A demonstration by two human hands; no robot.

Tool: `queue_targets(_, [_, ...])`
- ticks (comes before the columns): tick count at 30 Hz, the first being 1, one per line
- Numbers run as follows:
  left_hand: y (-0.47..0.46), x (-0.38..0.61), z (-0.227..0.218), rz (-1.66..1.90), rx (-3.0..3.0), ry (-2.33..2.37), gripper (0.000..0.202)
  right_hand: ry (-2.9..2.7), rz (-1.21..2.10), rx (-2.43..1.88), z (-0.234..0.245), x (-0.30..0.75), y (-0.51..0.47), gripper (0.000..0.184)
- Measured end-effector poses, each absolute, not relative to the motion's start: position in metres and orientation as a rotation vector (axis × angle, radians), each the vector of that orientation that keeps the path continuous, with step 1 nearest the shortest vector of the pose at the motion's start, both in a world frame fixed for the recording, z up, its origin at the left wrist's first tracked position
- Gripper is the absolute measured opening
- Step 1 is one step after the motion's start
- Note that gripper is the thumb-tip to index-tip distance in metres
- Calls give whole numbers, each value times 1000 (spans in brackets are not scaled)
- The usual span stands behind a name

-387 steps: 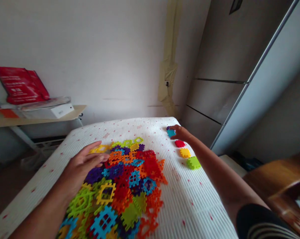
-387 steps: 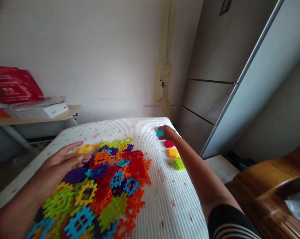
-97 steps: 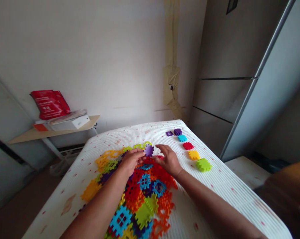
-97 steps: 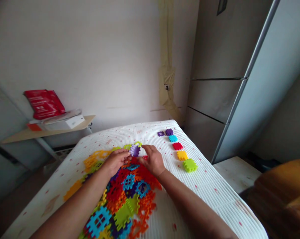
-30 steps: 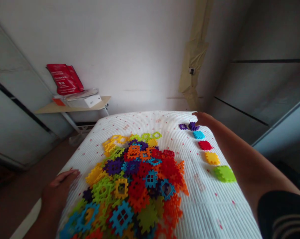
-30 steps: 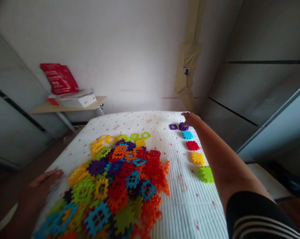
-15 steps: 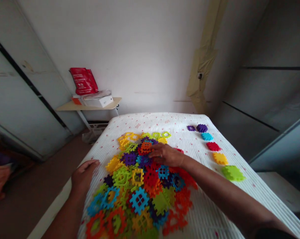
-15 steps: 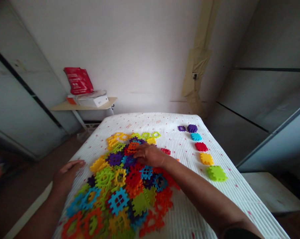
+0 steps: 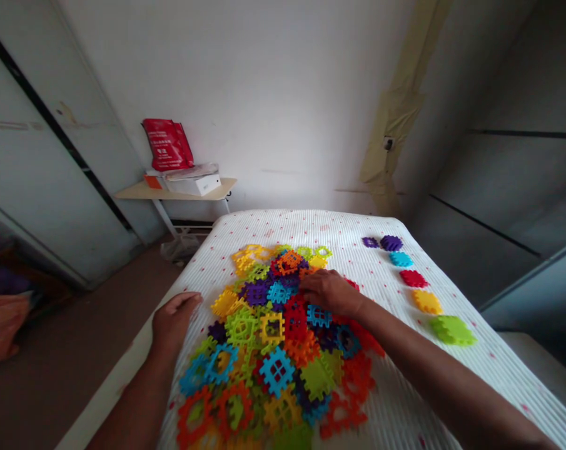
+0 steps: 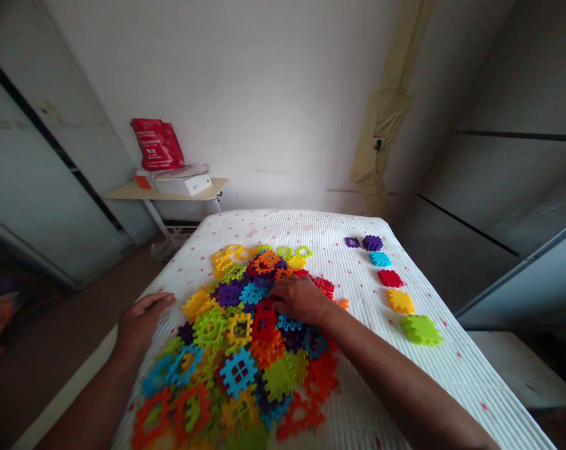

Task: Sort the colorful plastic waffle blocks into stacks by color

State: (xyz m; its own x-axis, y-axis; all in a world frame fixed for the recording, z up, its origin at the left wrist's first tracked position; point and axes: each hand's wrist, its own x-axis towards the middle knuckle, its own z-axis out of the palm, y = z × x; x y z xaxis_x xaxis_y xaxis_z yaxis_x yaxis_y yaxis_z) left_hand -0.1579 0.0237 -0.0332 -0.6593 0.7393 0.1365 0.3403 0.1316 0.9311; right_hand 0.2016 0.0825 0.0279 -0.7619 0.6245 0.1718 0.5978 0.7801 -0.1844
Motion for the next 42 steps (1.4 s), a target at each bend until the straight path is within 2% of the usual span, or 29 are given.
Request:
queue_targets(3, [24, -158, -36, 1512, 1031, 2071, 32, -2815, 312, -837, 29, 195, 54, 33])
queue_targets(7, [24, -159, -37, 1489, 1039, 2084, 33, -2799, 317, -848, 24, 189, 18, 41])
queue_targets(13, [24, -157, -35, 1490, 1038, 2105, 32, -2774, 310, -818, 24, 191, -11, 38])
queue_targets(24, [24, -158, -41, 1532, 1106, 2085, 32, -2810, 289, -789, 23, 191, 66, 31])
queue_targets(33, [22, -150, -33, 1518, 1113, 2100, 30, -2694, 186, -1186, 23, 205, 102, 30])
queue_targets(39, [23, -153, -37, 1516, 1118, 2094, 32, -2813, 251, -717, 22, 182, 72, 30])
queue_targets(42, [23, -155, -40, 1510, 1120, 2116, 32, -2891, 197, -758, 17, 171, 68, 29])
